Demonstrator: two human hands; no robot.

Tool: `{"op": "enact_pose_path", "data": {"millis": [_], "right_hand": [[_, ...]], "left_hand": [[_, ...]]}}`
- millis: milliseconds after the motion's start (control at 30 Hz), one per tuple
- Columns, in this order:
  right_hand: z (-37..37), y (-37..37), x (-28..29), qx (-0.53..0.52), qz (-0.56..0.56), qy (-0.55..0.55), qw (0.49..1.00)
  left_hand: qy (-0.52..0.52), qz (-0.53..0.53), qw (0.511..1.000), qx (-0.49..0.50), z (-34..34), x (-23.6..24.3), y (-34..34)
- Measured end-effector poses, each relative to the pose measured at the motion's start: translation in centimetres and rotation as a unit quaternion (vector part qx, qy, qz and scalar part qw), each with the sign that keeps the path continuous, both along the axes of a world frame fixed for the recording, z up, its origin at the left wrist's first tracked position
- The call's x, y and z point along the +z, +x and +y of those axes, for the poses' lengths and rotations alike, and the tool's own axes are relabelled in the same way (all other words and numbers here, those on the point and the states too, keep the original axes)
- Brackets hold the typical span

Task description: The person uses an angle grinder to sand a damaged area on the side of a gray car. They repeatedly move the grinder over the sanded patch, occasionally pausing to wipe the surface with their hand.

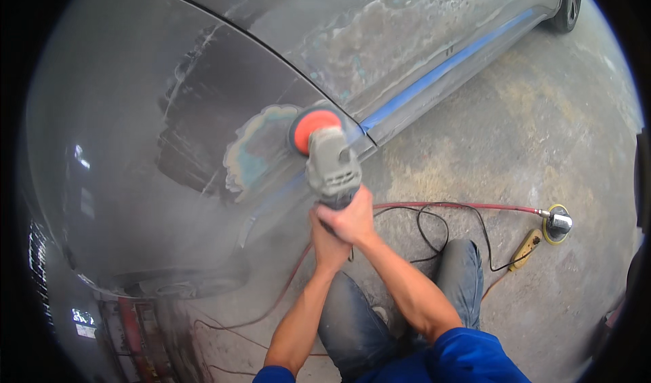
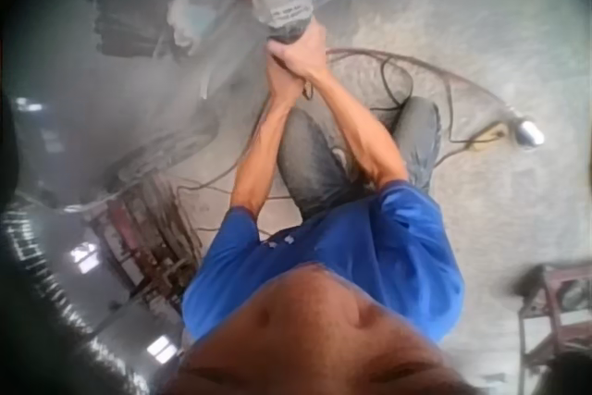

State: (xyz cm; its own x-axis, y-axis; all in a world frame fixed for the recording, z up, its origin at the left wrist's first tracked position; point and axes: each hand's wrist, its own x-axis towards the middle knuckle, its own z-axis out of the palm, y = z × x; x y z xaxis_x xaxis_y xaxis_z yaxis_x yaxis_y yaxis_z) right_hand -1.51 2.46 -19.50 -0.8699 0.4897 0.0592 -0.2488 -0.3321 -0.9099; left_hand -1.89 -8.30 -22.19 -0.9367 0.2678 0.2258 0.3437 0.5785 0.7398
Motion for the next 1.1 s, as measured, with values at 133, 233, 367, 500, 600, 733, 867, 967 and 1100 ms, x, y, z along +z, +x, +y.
{"op": "enact_pose_path", "data": {"millis": [133,233,367,500,600,733,867,967,1100], "right_hand": [[0.2,-0.5,0.0,0.026,-0.008,0.029,0.999],[-0.7,0.3,0.3,0.018,0.004,0.017,1.000],[0.3,-1.0,0.0,0.034,-0.015,-0.024,0.999],[-1.3,-0.2,-0.6,-0.005,0.035,-0.001,0.999],[0.4,-0.7,-0.6,0.031,-0.003,-0.080,0.996],[-1.9,0.1,-1.1,0.015,0.033,-0.037,0.999],[-0.9,-0.5,-1.2,0.023,0.003,-0.067,0.997],[-2.3,-1.1,-2.3,0.032,0.034,-0.080,0.996],[-4.6,0.1,-2.0,0.061,0.021,-0.023,0.998]], "left_hand": [[0.018,0.029,0.999,0.005,-1.0,-1.8,-0.6],[0.022,0.035,0.999,0.010,-1.9,-1.9,-0.6],[0.017,0.008,1.000,0.002,-1.0,0.2,-1.1],[-0.024,0.066,0.998,-0.007,-1.5,-0.4,-0.8],[-0.054,0.015,0.998,0.026,-0.7,1.1,0.1],[-0.022,0.067,0.998,-0.005,-2.6,-1.0,-0.2],[-0.040,0.003,0.999,0.021,-1.2,1.0,-0.3],[-0.045,0.032,0.998,-0.009,-3.1,-0.4,-1.0],[-0.012,0.067,0.997,0.022,-5.7,-2.0,0.4]]}}
